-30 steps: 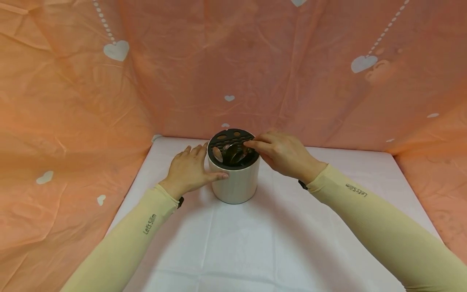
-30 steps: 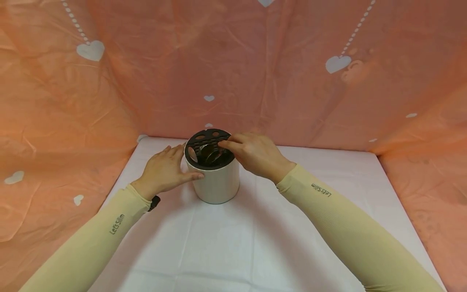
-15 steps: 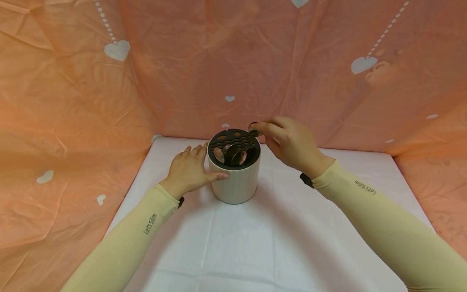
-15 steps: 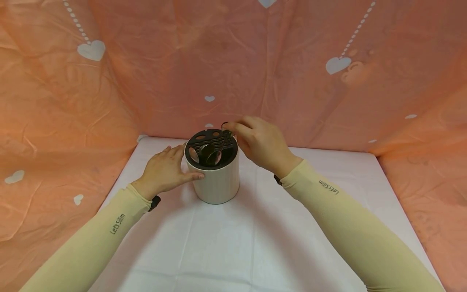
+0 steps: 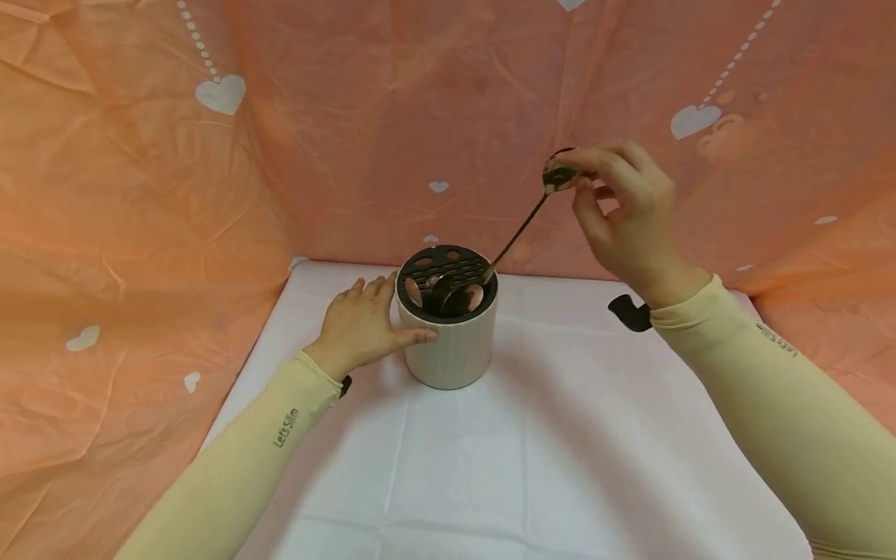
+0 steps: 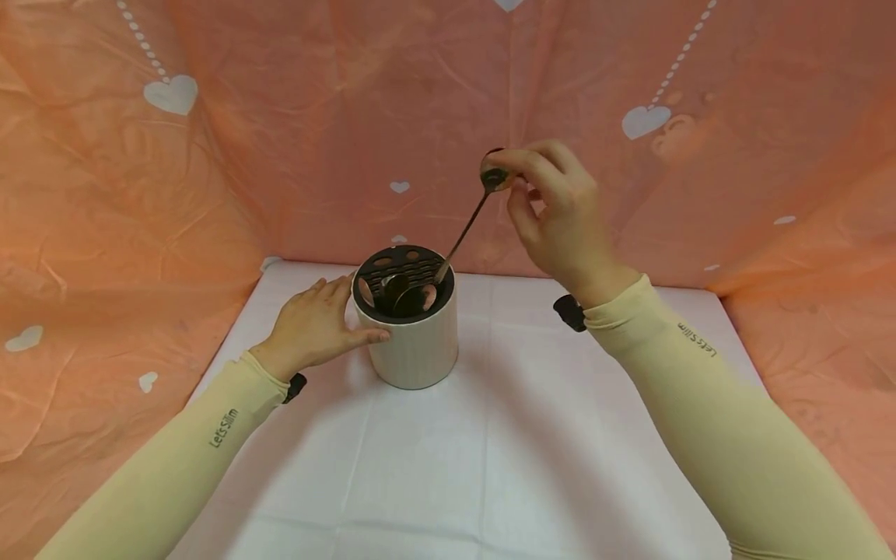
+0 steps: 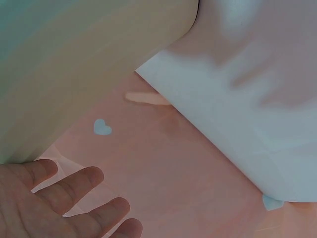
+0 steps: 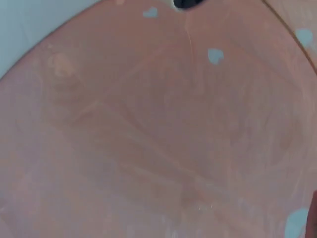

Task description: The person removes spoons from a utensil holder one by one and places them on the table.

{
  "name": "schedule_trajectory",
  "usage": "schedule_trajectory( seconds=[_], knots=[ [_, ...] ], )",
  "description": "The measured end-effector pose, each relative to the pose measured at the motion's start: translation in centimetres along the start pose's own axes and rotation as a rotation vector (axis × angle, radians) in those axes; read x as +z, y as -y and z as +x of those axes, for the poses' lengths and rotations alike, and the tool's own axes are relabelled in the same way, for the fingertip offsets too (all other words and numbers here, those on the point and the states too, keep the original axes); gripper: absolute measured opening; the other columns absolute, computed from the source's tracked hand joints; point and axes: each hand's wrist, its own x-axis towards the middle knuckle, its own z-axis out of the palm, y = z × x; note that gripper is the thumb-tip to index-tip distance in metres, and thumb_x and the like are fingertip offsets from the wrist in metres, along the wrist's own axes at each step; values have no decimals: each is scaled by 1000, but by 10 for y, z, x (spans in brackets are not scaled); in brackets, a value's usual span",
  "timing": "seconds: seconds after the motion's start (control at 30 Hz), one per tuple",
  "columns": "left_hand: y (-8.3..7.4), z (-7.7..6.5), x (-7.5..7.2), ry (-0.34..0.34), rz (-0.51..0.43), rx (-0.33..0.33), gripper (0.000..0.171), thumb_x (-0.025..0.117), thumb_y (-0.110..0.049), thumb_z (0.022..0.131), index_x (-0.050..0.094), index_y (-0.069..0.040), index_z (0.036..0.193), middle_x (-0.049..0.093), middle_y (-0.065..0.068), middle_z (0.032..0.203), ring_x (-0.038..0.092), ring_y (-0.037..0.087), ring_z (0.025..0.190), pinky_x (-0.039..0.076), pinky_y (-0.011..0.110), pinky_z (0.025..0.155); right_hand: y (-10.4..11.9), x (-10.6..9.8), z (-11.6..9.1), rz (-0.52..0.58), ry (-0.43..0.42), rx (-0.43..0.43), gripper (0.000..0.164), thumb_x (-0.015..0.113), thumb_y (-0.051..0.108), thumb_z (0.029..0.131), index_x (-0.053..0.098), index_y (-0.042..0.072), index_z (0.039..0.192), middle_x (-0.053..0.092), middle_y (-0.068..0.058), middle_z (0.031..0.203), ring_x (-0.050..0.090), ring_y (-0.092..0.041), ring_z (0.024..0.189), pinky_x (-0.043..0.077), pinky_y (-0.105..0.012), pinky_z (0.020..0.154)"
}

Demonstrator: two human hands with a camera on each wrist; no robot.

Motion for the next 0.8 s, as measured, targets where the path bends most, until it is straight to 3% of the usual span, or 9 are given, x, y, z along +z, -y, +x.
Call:
schedule_trajectory(
  seconds=[0.1,0.2,0.33,0.43,0.6,0.8],
  knots=[
    [0,1,0,-1,-1,-2,134,34,-103,61,29,-10,158,47,20,147,39,49,135,35,57,106,-6,-14,5,-20,-36,78,35,54,-16,84,75,2,104,67,-12,97,66,-21,81,47,-9,70],
    [1,1,-1,-6,-2,-1,134,34,-103,61,30,-9,157,47,20,147,39,49,134,36,57,106,-15,-27,4,-16,3,121,35,50,-14,85,74,0,105,69,-7,99,65,-12,84,47,-10,66],
    [1,2,-2,-11,-9,2,134,36,-102,61,31,-8,157,48,21,146,40,49,134,36,57,105,-28,-38,-8,-27,147,184,33,49,-11,88,73,1,108,68,-3,102,61,-3,86,47,-11,64],
    [2,2,-2,-8,-14,-1,133,36,-102,61,31,-9,157,47,20,147,39,49,134,35,57,106,-36,-40,-24,-69,285,278,31,51,-7,91,73,5,110,66,-1,103,58,0,88,46,-11,66],
    [2,1,-1,2,-18,-7,133,35,-103,61,29,-11,158,46,19,148,38,49,135,34,57,107,-48,-35,-53,-80,501,363,29,53,-3,94,71,10,113,64,2,106,58,-8,92,46,-13,70],
    [1,0,-1,-1,-16,-3,135,35,-102,61,30,-7,156,46,21,147,39,48,136,35,56,107,-63,-19,-85,-10,638,434,35,55,-6,91,71,15,114,66,1,105,60,-15,84,47,-27,67]
  ],
)
